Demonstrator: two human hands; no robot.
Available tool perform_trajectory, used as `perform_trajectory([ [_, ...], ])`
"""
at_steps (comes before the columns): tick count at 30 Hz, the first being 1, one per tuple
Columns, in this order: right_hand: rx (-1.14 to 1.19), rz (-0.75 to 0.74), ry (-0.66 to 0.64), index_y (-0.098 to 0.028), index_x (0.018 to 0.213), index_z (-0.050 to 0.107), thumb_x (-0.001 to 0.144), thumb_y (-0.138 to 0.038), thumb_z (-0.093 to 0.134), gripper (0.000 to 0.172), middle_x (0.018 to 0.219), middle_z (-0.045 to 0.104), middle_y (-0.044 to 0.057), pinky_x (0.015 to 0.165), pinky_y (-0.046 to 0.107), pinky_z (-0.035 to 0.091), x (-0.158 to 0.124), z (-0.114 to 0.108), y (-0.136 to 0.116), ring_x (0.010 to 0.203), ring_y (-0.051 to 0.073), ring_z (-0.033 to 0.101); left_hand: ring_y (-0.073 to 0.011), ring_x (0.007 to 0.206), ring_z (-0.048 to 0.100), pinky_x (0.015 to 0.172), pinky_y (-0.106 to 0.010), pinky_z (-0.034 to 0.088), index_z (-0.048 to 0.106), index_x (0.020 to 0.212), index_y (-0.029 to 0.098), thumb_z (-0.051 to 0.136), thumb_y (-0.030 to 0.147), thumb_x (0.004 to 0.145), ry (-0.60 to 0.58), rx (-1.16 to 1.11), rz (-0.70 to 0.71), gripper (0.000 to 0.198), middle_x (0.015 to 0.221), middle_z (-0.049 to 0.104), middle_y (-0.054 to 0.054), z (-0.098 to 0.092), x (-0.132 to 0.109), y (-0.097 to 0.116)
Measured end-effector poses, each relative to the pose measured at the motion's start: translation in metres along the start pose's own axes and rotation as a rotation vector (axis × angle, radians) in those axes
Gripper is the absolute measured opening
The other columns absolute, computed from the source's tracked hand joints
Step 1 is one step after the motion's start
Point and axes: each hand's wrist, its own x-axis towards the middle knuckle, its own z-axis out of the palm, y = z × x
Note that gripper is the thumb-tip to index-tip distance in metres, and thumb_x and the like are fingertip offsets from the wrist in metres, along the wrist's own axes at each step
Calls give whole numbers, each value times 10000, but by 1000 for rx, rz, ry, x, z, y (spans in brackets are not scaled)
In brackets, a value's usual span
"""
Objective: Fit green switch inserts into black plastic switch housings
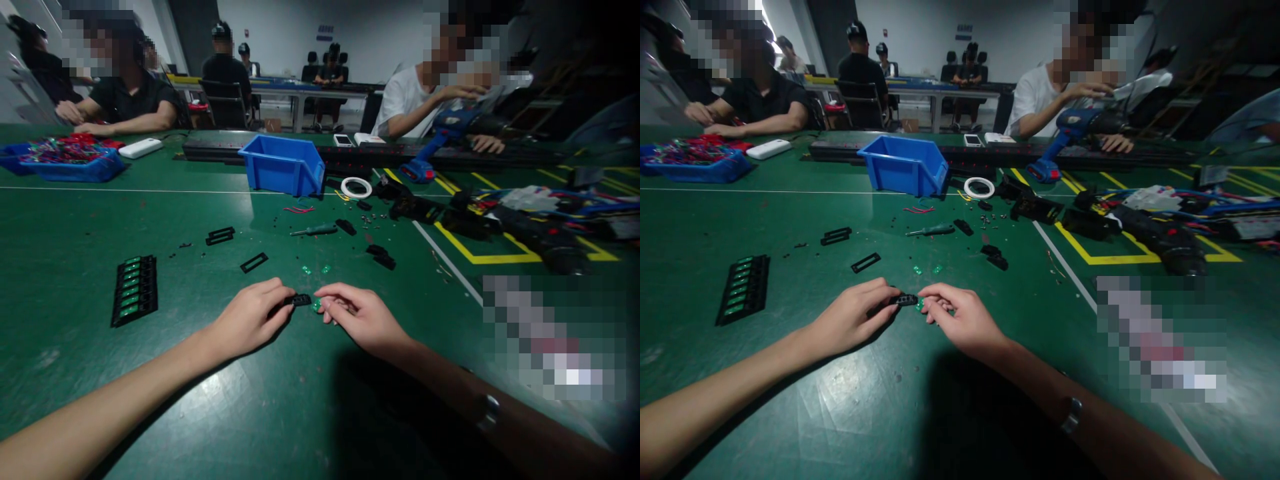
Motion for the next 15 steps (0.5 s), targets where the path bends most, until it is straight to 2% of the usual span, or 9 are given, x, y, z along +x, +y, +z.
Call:
perform_trajectory([
  [15, 5, -4, -18, -172, 1100, 680, 968, -239, 547, 199, 859, 714, 51, 672, 281, 563, -1, 0, 3, 724, 154, 691, -186, 866, 606, 753, -297, 489, 635, 1235, 150, 467, 265, 1038, 10, 17, 6, 284, 954, 622, -76, 0, 0, 0],
])
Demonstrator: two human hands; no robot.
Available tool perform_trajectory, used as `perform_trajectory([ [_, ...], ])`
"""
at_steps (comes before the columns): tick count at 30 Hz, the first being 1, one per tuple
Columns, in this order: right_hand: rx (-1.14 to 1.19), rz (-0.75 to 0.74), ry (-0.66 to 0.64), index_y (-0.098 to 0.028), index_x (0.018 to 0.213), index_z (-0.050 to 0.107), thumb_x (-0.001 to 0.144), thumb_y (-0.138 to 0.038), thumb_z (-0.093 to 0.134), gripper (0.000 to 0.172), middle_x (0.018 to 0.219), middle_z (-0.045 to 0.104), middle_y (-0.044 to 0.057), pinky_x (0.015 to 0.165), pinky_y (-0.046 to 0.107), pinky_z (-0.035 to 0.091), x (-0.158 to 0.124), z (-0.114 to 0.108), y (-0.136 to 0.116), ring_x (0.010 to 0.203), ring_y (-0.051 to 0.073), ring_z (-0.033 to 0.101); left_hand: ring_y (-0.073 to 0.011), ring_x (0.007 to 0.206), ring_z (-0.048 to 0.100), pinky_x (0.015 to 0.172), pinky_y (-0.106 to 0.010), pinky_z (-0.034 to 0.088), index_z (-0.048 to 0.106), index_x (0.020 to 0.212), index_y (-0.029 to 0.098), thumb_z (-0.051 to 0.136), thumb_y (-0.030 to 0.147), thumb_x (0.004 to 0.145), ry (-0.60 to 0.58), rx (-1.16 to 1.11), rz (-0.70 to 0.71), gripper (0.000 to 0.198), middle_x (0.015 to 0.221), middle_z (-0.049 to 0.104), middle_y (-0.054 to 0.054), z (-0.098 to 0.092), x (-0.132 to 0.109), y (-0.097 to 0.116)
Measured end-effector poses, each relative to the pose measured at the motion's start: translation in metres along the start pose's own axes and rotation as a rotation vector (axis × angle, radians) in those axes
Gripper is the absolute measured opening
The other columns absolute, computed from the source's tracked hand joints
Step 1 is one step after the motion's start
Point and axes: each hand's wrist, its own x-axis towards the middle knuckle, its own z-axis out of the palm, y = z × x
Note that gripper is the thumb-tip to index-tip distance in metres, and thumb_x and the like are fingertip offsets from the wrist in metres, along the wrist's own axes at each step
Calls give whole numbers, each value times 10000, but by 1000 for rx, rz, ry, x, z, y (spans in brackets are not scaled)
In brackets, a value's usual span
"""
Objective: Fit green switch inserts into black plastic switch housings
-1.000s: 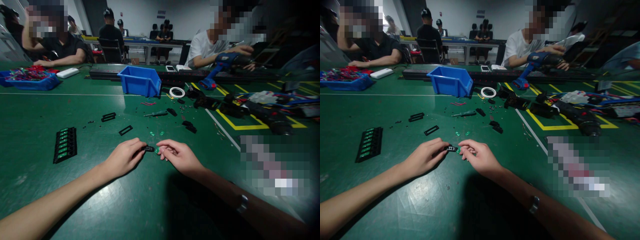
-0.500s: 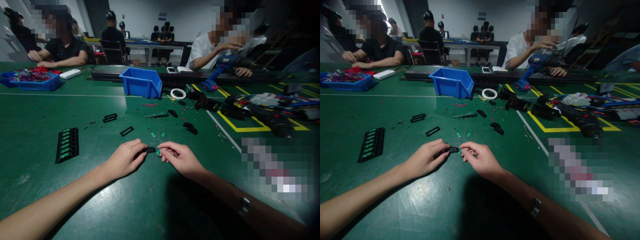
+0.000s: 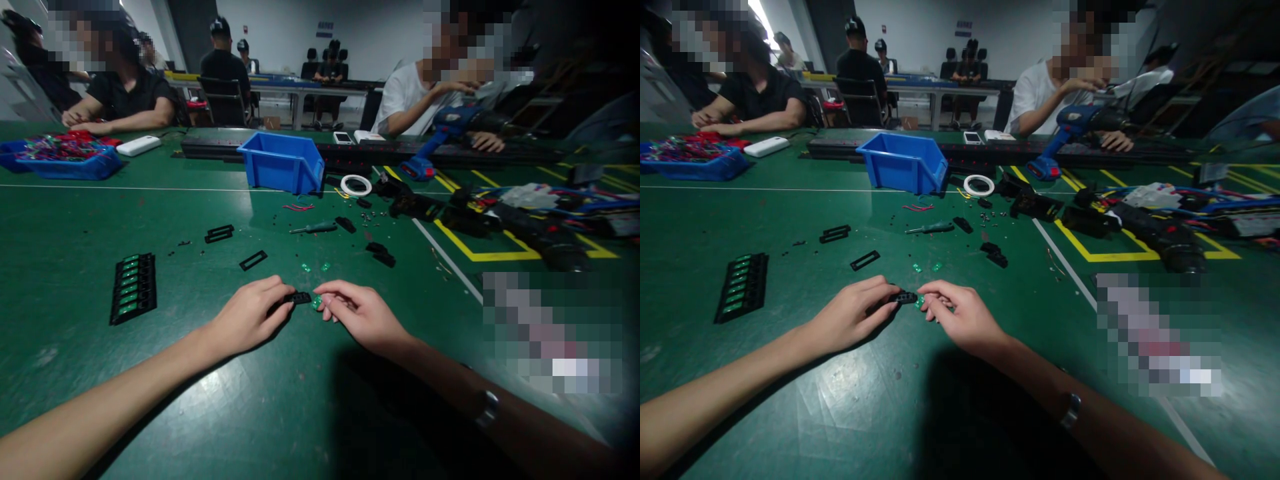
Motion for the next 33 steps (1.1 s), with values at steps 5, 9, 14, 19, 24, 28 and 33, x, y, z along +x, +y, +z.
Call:
perform_trajectory([
  [5, 7, 10, -2, -174, 1082, 682, 959, -240, 547, 194, 844, 714, 48, 668, 279, 569, 1, 0, -1, 709, 153, 691, -184, 870, 607, 757, -297, 491, 633, 1244, 148, 473, 253, 1036, 1, -10, 3, 282, 965, 629, -77, 1, 0, 0],
  [9, -2, 4, -2, -176, 1083, 684, 959, -247, 543, 201, 847, 721, 53, 675, 287, 574, 1, 0, -2, 712, 157, 692, -185, 874, 610, 757, -297, 494, 614, 1288, 160, 462, 228, 1037, 11, -10, 14, 301, 984, 635, -85, 1, -1, -2],
  [14, -1, -3, -3, -180, 1081, 687, 966, -243, 531, 203, 846, 716, 50, 661, 284, 567, 1, -1, -2, 708, 156, 687, -190, 888, 609, 769, -303, 496, 602, 1313, 164, 460, 217, 1034, 2, -11, 9, 318, 989, 631, -85, 2, -1, -2],
  [19, -16, -14, -4, -165, 1094, 684, 972, -228, 529, 206, 845, 716, 54, 682, 289, 567, 0, -1, -2, 715, 155, 684, -188, 890, 604, 779, -305, 490, 597, 1307, 155, 462, 243, 1038, -7, -8, 0, 314, 997, 627, -81, 1, 0, -1],
  [24, -17, -9, 0, -168, 1094, 685, 972, -230, 530, 207, 856, 719, 54, 677, 282, 569, 0, 0, -2, 724, 154, 692, -188, 898, 608, 771, -298, 493, 579, 1313, 175, 473, 243, 1032, -4, -12, 0, 308, 1019, 635, -81, -1, 0, 0],
  [28, -27, -15, 9, -171, 1095, 689, 970, -229, 546, 199, 876, 739, 59, 696, 284, 579, 0, 0, 0, 737, 157, 711, -176, 871, 610, 741, -290, 502, 555, 1322, 174, 472, 264, 1036, 29, 14, 35, 311, 1048, 632, -87, 1, -3, 0],
  [33, -28, -67, 15, -171, 1065, 690, 967, -227, 574, 162, 870, 769, 58, 717, 276, 604, -4, -1, -1, 760, 168, 751, -178, 833, 609, 715, -299, 506, 572, 1267, 159, 506, 260, 1020, 107, 160, 258, 275, 1000, 642, -89, 3, -9, 2],
])
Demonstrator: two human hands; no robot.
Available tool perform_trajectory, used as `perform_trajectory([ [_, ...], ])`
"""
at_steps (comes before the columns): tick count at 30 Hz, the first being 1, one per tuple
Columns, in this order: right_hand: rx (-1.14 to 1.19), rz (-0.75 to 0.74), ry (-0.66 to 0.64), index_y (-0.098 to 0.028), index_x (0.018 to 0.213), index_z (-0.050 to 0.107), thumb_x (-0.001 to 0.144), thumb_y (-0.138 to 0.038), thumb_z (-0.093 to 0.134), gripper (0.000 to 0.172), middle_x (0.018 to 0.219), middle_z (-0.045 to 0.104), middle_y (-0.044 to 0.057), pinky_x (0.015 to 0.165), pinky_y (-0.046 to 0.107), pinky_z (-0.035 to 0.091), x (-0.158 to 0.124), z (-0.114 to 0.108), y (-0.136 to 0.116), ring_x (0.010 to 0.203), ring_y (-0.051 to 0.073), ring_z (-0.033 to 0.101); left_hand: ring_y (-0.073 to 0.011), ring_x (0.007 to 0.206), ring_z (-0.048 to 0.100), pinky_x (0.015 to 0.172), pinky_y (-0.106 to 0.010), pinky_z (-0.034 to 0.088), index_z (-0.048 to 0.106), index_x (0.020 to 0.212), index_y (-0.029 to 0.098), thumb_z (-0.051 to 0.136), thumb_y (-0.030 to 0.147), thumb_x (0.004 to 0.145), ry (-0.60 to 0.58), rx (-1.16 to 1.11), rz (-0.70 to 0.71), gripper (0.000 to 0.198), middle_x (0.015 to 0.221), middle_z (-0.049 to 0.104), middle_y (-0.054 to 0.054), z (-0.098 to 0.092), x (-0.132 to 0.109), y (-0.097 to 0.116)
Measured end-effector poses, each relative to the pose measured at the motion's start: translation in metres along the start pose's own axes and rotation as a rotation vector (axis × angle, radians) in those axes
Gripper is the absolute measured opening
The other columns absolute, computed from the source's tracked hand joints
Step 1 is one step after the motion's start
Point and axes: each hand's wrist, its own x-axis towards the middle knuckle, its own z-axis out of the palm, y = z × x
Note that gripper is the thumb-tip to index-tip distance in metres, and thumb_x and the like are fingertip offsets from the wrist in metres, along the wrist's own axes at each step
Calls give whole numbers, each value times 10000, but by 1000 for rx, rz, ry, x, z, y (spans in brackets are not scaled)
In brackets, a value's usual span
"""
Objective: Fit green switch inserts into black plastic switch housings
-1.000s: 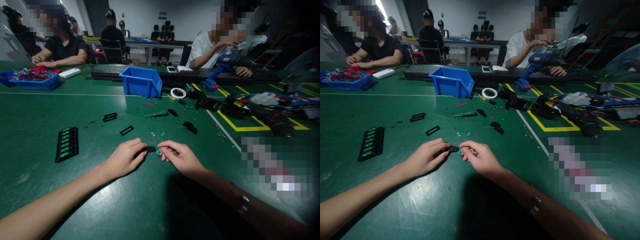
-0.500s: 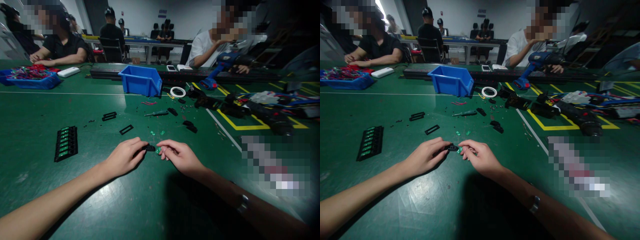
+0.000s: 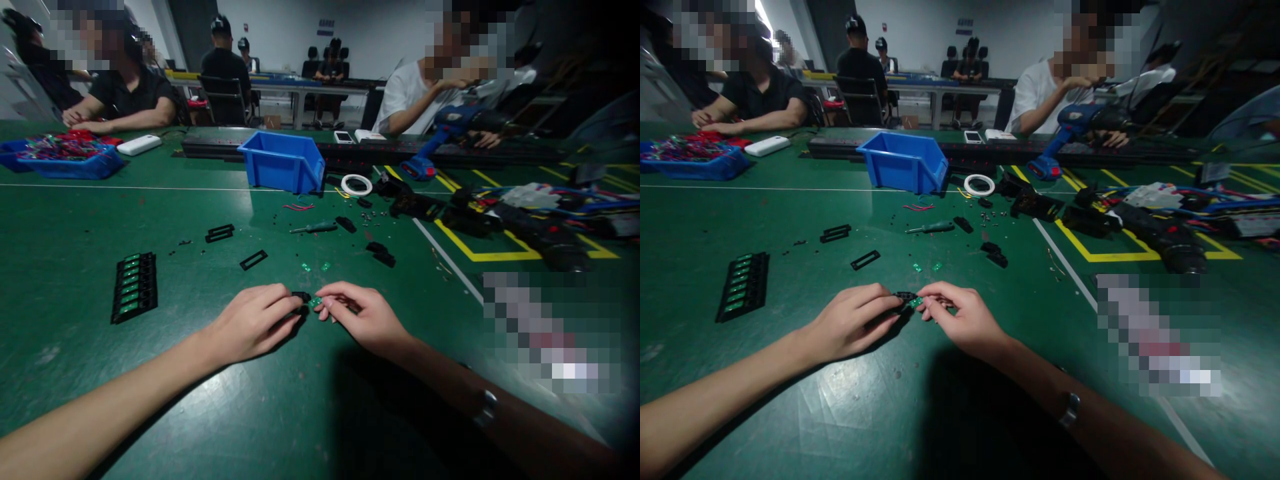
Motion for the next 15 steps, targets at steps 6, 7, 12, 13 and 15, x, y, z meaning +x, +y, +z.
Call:
perform_trajectory([
  [6, -71, -140, -41, -200, 1036, 710, 956, -190, 612, 128, 870, 789, 23, 756, 234, 600, -4, -1, -3, 791, 153, 770, -183, 830, 626, 711, -301, 521, 555, 1266, 143, 578, 268, 990, 50, 27, 74, 304, 1017, 659, -94, -1, -1, 1],
  [7, -86, -159, -45, -205, 1033, 714, 953, -182, 616, 129, 872, 790, 17, 760, 227, 594, -4, -1, -3, 797, 149, 769, -182, 828, 626, 708, -300, 521, 557, 1261, 143, 581, 270, 990, 51, 30, 78, 301, 1015, 659, -93, -1, -1, 1],
  [12, -139, -189, -86, -219, 1053, 727, 940, -174, 644, 147, 898, 793, 0, 774, 216, 571, -4, -2, 0, 811, 142, 761, -179, 803, 623, 678, -299, 512, 565, 1230, 153, 579, 261, 994, 47, 56, 109, 260, 993, 669, -79, 2, 0, 1],
  [13, -145, -189, -97, -221, 1056, 729, 938, -173, 648, 151, 902, 794, -3, 780, 213, 568, -4, -2, 0, 815, 139, 761, -178, 803, 624, 681, -299, 512, 562, 1232, 153, 576, 255, 996, 46, 58, 119, 257, 994, 673, -78, 2, 0, 1],
  [15, -149, -182, -115, -220, 1051, 735, 934, -162, 651, 156, 903, 798, -8, 787, 200, 564, -4, -2, -1, 826, 134, 761, -176, 801, 626, 685, -298, 509, 557, 1235, 151, 574, 244, 998, 43, 61, 135, 255, 997, 678, -78, 3, 0, 0],
])
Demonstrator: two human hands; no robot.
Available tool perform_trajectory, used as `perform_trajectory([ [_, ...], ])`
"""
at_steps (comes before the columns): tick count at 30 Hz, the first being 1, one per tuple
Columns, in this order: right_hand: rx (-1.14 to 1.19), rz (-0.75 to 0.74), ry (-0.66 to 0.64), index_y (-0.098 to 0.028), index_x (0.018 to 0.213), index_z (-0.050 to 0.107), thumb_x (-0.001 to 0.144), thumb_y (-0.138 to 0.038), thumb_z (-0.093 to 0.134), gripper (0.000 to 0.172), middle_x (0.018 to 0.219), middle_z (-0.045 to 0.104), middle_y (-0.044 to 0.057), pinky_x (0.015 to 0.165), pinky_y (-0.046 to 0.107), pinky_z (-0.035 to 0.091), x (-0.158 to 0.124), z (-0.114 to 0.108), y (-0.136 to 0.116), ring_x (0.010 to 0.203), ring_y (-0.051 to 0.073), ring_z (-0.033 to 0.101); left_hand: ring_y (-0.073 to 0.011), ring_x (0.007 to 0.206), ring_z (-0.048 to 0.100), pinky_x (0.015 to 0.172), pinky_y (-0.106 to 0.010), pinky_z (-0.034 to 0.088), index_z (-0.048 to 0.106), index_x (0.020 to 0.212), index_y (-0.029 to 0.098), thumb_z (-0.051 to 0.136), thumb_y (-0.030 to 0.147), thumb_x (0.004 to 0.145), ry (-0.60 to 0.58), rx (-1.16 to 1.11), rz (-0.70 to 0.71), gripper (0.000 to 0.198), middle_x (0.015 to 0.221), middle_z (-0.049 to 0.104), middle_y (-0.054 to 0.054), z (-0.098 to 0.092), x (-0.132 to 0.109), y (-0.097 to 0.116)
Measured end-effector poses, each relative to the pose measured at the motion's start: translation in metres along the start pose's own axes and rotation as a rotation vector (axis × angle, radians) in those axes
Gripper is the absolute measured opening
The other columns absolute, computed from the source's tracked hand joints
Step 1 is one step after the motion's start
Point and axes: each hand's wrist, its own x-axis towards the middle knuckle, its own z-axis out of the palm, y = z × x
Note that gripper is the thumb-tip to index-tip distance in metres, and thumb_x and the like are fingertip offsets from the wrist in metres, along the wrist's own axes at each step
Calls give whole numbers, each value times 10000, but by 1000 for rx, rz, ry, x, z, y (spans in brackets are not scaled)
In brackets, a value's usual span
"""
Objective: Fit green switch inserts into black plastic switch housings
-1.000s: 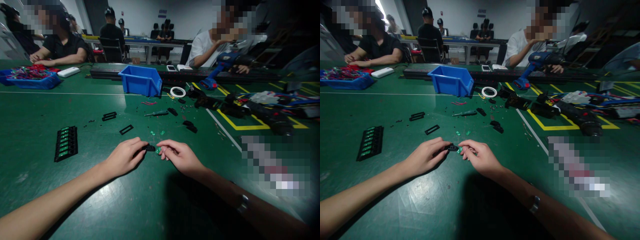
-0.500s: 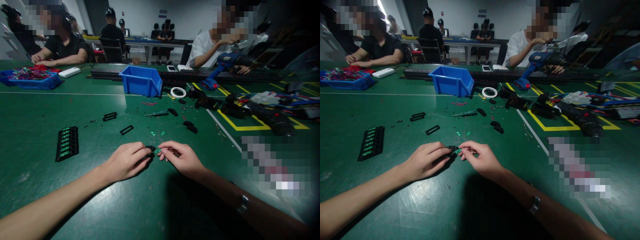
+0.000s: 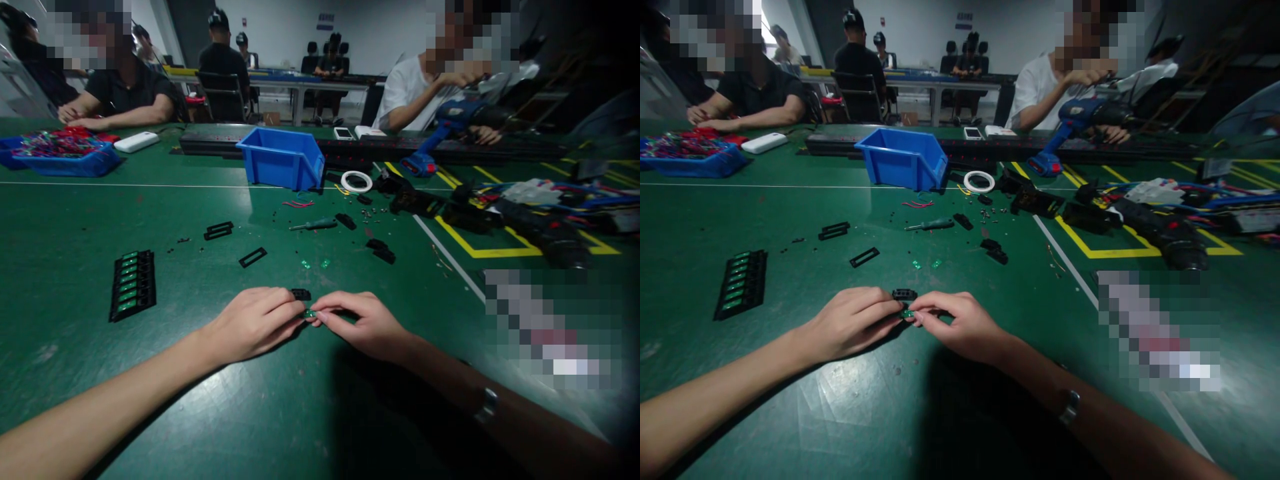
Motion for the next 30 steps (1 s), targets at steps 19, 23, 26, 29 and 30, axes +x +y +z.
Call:
perform_trajectory([
  [19, 259, 162, -83, -177, 1017, 724, 929, -205, 662, 111, 913, 808, 49, 824, 251, 620, 2, -1, -2, 876, 178, 787, -172, 725, 549, 633, -318, 389, 595, 1153, 152, 571, 204, 999, -4, 41, 57, 164, 952, 693, -60, -2, 0, 0],
  [23, 295, 176, -98, -170, 1027, 721, 927, -195, 660, 120, 933, 807, 59, 837, 268, 623, 2, -2, -2, 890, 184, 786, -173, 731, 561, 636, -316, 389, 593, 1156, 150, 568, 200, 1000, -6, 41, 66, 166, 960, 700, -65, -2, 0, 0],
  [26, 298, 195, -99, -165, 1022, 721, 922, -197, 666, 119, 918, 808, 62, 828, 269, 622, 2, -3, -2, 877, 186, 787, -170, 725, 566, 638, -311, 397, 591, 1158, 145, 569, 192, 999, 3, 43, 72, 167, 951, 701, -68, -2, 0, 0],
  [29, 305, 194, -106, -164, 1042, 718, 918, -180, 660, 137, 930, 807, 57, 837, 261, 618, 2, -3, -2, 880, 178, 785, -168, 702, 554, 628, -313, 396, 589, 1161, 139, 580, 187, 992, 14, 58, 83, 176, 930, 701, -65, -1, -1, -1],
  [30, 305, 190, -110, -166, 1051, 718, 919, -177, 659, 145, 934, 807, 55, 839, 260, 616, 2, -3, -2, 879, 175, 785, -167, 695, 551, 624, -313, 395, 589, 1161, 138, 580, 188, 992, 15, 62, 87, 177, 919, 699, -63, 0, -1, -1],
])
